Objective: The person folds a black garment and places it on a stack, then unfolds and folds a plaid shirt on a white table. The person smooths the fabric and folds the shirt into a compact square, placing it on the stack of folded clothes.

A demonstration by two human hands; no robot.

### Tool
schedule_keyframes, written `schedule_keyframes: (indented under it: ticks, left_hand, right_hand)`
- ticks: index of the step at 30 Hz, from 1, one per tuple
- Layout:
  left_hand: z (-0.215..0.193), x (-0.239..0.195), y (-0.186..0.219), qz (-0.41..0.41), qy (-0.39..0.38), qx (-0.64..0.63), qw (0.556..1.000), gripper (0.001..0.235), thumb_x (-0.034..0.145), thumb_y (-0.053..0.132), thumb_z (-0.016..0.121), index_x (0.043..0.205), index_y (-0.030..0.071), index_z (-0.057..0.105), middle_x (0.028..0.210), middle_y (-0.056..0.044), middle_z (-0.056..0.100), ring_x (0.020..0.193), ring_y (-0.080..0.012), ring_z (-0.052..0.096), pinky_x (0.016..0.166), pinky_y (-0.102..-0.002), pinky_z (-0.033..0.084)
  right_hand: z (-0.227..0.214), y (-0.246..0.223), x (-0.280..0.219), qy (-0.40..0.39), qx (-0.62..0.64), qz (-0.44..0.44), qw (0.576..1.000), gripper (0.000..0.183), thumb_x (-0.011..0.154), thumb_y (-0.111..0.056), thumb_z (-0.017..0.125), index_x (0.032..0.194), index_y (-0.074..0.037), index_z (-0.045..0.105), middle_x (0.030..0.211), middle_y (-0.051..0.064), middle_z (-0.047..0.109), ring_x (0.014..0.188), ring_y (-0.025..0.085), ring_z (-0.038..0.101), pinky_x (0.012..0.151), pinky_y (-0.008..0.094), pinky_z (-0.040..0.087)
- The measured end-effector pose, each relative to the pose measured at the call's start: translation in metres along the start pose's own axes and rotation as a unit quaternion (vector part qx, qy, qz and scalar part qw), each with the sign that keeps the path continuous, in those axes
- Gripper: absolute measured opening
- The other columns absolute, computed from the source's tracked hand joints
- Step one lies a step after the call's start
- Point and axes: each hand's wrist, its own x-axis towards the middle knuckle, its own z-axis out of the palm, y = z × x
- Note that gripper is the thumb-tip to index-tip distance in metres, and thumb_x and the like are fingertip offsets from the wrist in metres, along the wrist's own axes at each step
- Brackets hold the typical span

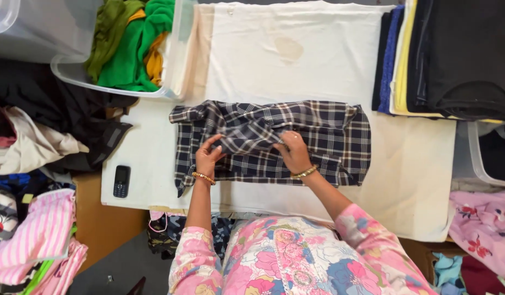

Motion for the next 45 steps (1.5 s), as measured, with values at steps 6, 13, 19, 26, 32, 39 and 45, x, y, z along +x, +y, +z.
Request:
schedule_keyframes:
  ticks: [6, 13, 19, 26, 32, 39, 45]
  left_hand:
    - [-0.011, 0.043, -0.003, -0.071, 0.029, -0.142, 0.987, 0.052, 0.09, 0.04, 0.066, 0.136, 0.019, 0.052, 0.115, -0.004, 0.067, 0.101, -0.0172, 0.066, 0.084, -0.042, 0.062]
    - [-0.029, 0.141, 0.017, -0.041, 0.033, -0.182, 0.982, 0.091, 0.083, 0.073, 0.062, 0.148, 0.011, 0.048, 0.14, -0.009, 0.059, 0.122, -0.0245, 0.057, 0.1, -0.048, 0.046]
    - [-0.042, 0.176, 0.001, 0.037, 0.173, 0.017, 0.984, 0.112, 0.076, 0.022, 0.088, 0.158, 0.012, 0.012, 0.16, -0.014, 0.032, 0.142, -0.0288, 0.043, 0.116, -0.04, 0.036]
    - [-0.059, 0.193, -0.028, 0.094, 0.271, 0.074, 0.955, 0.079, 0.073, 0.004, 0.082, 0.142, 0.004, 0.043, 0.141, -0.012, 0.053, 0.121, -0.0246, 0.06, 0.1, -0.034, 0.05]
    - [-0.057, 0.19, -0.014, 0.051, 0.237, 0.268, 0.932, 0.043, 0.091, 0.033, 0.081, 0.084, -0.007, 0.067, 0.078, -0.017, 0.069, 0.071, -0.0283, 0.058, 0.073, -0.043, 0.049]
    - [-0.067, 0.2, -0.019, 0.056, 0.24, 0.318, 0.915, 0.056, 0.088, 0.055, 0.073, 0.092, -0.001, 0.077, 0.087, -0.016, 0.077, 0.074, -0.0286, 0.069, 0.076, -0.046, 0.051]
    - [-0.065, 0.192, -0.009, 0.029, 0.192, 0.244, 0.95, 0.055, 0.094, 0.049, 0.078, 0.091, -0.006, 0.075, 0.088, -0.012, 0.074, 0.077, -0.0196, 0.063, 0.076, -0.04, 0.051]
  right_hand:
    - [-0.02, -0.019, 0.021, -0.049, 0.015, 0.032, 0.998, 0.029, 0.094, -0.023, 0.075, 0.105, 0.003, 0.067, 0.075, 0.018, 0.062, 0.068, 0.033, 0.062, 0.059, 0.041, 0.047]
    - [-0.028, -0.035, 0.008, -0.321, -0.066, 0.249, 0.911, 0.036, 0.102, -0.031, 0.07, 0.106, 0.004, 0.066, 0.079, 0.021, 0.065, 0.068, 0.034, 0.064, 0.066, 0.04, 0.051]
    - [0.002, 0.013, -0.052, -0.325, 0.139, 0.169, 0.92, 0.088, 0.088, -0.032, 0.088, 0.145, 0.01, 0.036, 0.142, 0.037, 0.045, 0.132, 0.045, 0.046, 0.105, 0.046, 0.039]
    - [-0.002, -0.017, -0.054, -0.478, -0.078, 0.109, 0.868, 0.062, 0.066, -0.032, 0.089, 0.118, -0.009, 0.064, 0.124, 0.018, 0.065, 0.12, 0.036, 0.055, 0.092, 0.047, 0.047]
    - [-0.012, -0.011, -0.069, -0.336, 0.029, 0.032, 0.941, 0.024, 0.088, -0.025, 0.07, 0.101, -0.009, 0.058, 0.104, 0.009, 0.07, 0.105, 0.035, 0.064, 0.084, 0.048, 0.048]
    - [-0.063, 0.035, -0.042, -0.503, -0.064, 0.202, 0.838, 0.04, 0.085, -0.04, 0.076, 0.111, -0.01, 0.068, 0.098, 0.016, 0.074, 0.084, 0.037, 0.071, 0.072, 0.044, 0.054]
    - [-0.105, 0.137, -0.016, 0.029, -0.15, 0.429, 0.89, 0.034, 0.087, -0.033, 0.079, 0.113, -0.013, 0.071, 0.097, 0.006, 0.077, 0.086, 0.02, 0.074, 0.077, 0.037, 0.059]
